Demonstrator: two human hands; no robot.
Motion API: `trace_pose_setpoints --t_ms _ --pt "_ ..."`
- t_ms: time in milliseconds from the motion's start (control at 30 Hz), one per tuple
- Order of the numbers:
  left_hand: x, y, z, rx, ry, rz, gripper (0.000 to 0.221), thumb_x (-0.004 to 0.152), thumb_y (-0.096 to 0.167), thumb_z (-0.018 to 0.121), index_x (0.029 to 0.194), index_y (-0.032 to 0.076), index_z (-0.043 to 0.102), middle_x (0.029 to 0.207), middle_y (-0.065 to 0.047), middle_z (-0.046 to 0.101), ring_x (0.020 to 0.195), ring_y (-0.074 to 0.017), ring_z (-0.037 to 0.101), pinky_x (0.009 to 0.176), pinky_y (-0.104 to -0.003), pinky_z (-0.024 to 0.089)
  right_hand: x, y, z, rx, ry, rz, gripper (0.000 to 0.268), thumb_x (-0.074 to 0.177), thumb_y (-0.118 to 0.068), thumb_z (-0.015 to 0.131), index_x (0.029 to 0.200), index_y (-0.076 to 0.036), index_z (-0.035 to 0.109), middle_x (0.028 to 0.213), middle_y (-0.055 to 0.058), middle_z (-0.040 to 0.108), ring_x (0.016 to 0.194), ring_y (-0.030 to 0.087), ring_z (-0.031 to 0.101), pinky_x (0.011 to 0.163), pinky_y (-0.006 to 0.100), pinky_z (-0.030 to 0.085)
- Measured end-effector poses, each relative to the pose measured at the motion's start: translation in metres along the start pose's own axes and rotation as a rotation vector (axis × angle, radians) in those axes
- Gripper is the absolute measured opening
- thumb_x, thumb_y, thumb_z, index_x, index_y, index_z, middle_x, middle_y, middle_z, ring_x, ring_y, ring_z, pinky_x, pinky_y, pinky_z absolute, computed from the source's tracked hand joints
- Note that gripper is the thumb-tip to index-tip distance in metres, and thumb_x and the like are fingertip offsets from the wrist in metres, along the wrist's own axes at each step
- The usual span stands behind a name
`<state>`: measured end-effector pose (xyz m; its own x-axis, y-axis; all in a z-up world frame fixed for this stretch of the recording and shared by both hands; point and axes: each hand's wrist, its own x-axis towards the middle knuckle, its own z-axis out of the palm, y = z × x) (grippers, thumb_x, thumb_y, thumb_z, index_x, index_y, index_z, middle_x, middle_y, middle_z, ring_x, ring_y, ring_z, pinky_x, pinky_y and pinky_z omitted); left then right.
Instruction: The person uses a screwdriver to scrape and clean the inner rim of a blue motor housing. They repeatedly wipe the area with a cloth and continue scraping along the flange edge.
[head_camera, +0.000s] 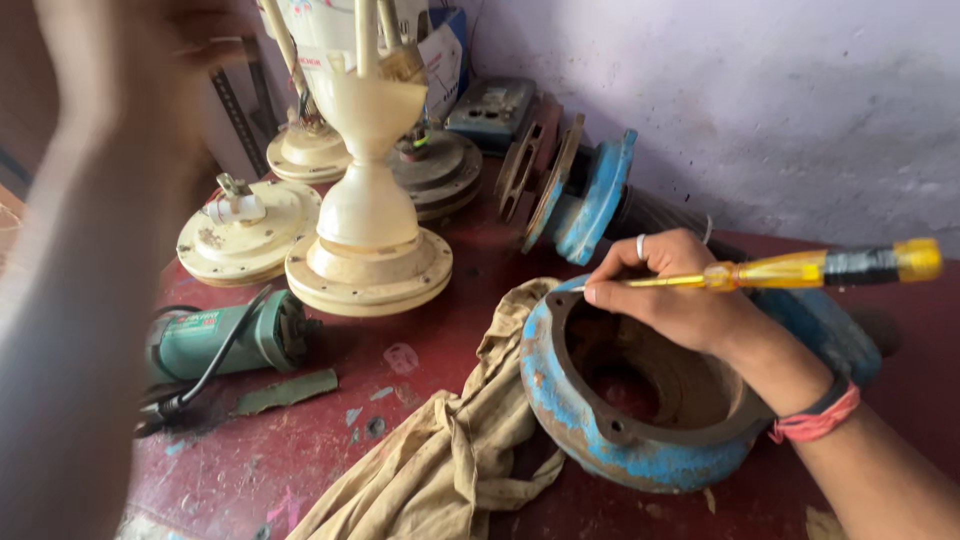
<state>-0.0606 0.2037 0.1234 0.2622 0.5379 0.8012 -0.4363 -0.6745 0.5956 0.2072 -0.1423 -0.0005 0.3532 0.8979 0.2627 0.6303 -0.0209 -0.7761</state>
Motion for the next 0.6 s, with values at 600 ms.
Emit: trace_pose_setpoints --t_ms 600 --pt "-0.123 -0.080 0.226 -0.597 -0.711 -0.516 0.023 0.089 0.006 0.072 0.110 -0.003 0.076 0.097 -0.013 0.077 0.091 -0.0183 0.073 0.084 -0.032 0.059 -0.001 -0.005 -0.001 -0.072 0.047 0.034 0.011 0.077 -0.014 0.078 0.077 -0.003 0.081 0.069 0.003 0.078 0.066 0.007 0.067 0.061 0.025 0.052"
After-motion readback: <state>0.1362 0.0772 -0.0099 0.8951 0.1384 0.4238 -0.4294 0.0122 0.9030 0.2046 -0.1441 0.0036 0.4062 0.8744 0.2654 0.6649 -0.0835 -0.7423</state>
